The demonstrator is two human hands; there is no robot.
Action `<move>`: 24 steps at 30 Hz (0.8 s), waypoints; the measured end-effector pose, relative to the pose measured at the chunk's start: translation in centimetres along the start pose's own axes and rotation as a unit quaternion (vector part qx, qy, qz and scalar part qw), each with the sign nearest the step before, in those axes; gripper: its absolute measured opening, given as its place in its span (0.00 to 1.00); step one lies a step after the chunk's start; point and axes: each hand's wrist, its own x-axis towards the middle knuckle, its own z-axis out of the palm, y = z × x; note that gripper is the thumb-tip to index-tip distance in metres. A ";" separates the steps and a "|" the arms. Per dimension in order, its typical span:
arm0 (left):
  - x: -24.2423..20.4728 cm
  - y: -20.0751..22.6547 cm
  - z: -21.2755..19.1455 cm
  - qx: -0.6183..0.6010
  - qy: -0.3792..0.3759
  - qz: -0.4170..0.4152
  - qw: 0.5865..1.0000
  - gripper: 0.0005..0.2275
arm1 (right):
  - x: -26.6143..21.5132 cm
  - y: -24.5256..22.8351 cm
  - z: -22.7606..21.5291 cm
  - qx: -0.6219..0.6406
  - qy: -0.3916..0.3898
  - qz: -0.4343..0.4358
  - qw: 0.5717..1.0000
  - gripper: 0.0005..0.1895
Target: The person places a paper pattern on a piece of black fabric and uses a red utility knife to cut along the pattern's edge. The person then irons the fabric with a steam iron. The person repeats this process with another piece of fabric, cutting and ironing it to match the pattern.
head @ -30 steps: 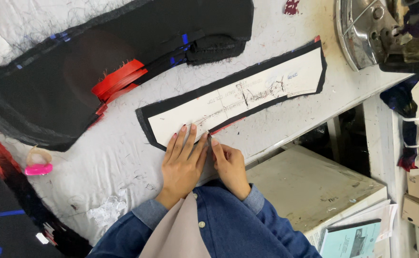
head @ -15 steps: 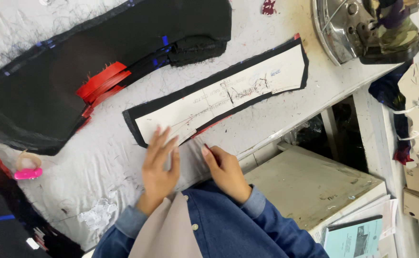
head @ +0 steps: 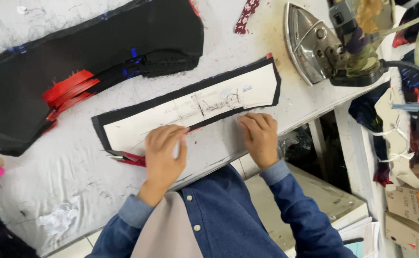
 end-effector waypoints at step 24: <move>7.5 2.4 11.1 0.092 -0.191 -0.246 0.946 0.10 | 14.4 15.4 -7.6 -0.237 0.120 -0.038 0.963 0.27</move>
